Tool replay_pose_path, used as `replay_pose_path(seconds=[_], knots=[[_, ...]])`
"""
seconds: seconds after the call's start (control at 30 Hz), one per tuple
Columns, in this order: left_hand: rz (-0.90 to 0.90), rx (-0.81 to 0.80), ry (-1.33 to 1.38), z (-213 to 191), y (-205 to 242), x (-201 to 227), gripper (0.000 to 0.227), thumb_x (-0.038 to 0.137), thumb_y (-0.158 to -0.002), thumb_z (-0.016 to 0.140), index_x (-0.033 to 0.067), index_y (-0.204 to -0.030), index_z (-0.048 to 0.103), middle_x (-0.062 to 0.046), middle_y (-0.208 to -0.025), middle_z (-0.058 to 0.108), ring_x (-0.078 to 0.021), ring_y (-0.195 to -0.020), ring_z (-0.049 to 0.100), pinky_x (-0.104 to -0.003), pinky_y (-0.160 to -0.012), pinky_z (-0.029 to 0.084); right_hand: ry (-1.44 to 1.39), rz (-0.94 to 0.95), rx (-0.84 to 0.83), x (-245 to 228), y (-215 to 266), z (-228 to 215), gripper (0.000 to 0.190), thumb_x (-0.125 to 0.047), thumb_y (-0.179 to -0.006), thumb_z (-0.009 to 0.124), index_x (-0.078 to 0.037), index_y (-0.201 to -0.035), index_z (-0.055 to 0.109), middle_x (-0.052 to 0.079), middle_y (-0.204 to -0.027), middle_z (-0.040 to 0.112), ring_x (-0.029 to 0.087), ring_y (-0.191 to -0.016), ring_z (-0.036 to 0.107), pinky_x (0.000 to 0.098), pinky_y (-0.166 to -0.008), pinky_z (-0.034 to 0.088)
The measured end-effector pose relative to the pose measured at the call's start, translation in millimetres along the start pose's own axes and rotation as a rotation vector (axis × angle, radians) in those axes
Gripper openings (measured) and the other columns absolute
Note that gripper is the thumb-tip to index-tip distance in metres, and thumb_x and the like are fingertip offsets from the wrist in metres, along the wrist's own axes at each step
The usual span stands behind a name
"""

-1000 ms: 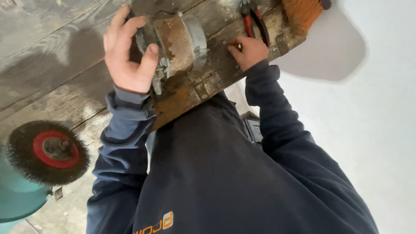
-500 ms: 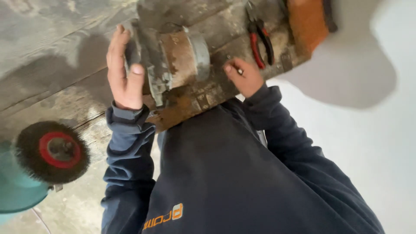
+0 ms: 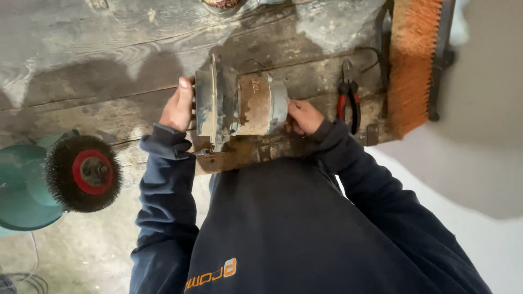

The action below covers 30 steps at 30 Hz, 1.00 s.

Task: The person uses a wrench to loosen and remove bolts from a cylindrical metal component clamped in a vise. They then remove a metal bracket and continue to disassemble the part by hand, placing the removed components on the workbench.

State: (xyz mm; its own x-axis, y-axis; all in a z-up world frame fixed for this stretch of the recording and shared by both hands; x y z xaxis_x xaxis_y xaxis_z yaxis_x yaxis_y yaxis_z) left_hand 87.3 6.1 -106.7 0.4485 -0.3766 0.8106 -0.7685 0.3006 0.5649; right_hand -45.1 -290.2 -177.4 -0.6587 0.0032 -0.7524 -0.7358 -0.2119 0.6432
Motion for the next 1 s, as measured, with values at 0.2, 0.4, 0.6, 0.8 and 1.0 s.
replay_pose_path(seconds=[0.2, 0.4, 0.6, 0.8, 1.0], knots=[[0.320, -0.023, 0.140, 11.3, 4.5, -3.7, 0.093, 0.071, -0.108, 0.032, -0.0082, -0.156, 0.032, -0.022, -0.163, 0.040, -0.0270, -0.153, 0.034, -0.036, -0.127, 0.023, -0.064, 0.024, 0.110, 17.8, -3.7, 10.8, 0.038, -0.033, -0.110, 0.047, -0.003, -0.126, 0.065, 0.002, -0.070, 0.064, 0.008, -0.047, 0.052, 0.0262, -0.042, 0.039], [0.550, 0.072, 0.054, 12.1, 92.0, 106.9, 0.084, 0.066, -0.108, 0.039, -0.0035, -0.155, 0.037, -0.015, -0.154, 0.043, -0.0234, -0.149, 0.037, -0.036, -0.129, 0.021, -0.202, 0.011, 0.170, 15.9, 25.4, 36.4, 0.036, -0.021, -0.107, 0.051, -0.003, -0.134, 0.066, 0.005, -0.068, 0.060, 0.012, -0.045, 0.047, 0.0293, -0.041, 0.034], [0.929, 0.107, 0.002, -6.6, 118.7, 145.3, 0.071, 0.066, -0.105, 0.047, 0.0053, -0.141, 0.051, -0.013, -0.138, 0.045, -0.0241, -0.132, 0.045, -0.036, -0.117, 0.031, -0.653, -0.292, -0.070, -59.9, 30.4, 42.6, 0.035, -0.015, -0.108, 0.054, 0.005, -0.136, 0.057, 0.011, -0.120, 0.071, 0.018, -0.105, 0.070, 0.0337, -0.089, 0.058], [1.252, 0.095, -0.097, -0.1, 109.8, 139.0, 0.054, 0.055, -0.099, 0.058, 0.0051, -0.120, 0.057, -0.018, -0.130, 0.054, -0.0334, -0.121, 0.052, -0.048, -0.106, 0.041, -0.614, -0.356, -0.060, -65.9, 22.0, 40.0, 0.038, -0.018, -0.107, 0.059, 0.005, -0.137, 0.057, 0.011, -0.123, 0.070, 0.018, -0.109, 0.069, 0.0321, -0.094, 0.055], [1.171, 0.206, 0.095, 13.5, 84.8, 85.4, 0.054, 0.052, -0.099, 0.060, 0.0033, -0.123, 0.057, -0.019, -0.130, 0.054, -0.0353, -0.123, 0.051, -0.050, -0.108, 0.041, -0.217, -0.121, 0.227, -26.8, 4.5, 0.1, 0.041, -0.031, -0.112, 0.049, 0.000, -0.136, 0.063, 0.003, -0.070, 0.060, 0.009, -0.050, 0.046, 0.0282, -0.045, 0.038]])
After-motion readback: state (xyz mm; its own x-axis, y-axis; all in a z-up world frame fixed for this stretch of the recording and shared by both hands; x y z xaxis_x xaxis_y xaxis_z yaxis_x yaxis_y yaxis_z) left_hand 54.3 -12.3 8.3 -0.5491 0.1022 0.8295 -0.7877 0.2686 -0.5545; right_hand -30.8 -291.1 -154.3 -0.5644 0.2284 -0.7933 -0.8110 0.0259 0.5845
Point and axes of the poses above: each hand's wrist, its own y-axis away from the middle knuckle, its own z-axis out of the palm, x = y × z, the point moved 8 cm from there along -y, towards the middle knuckle
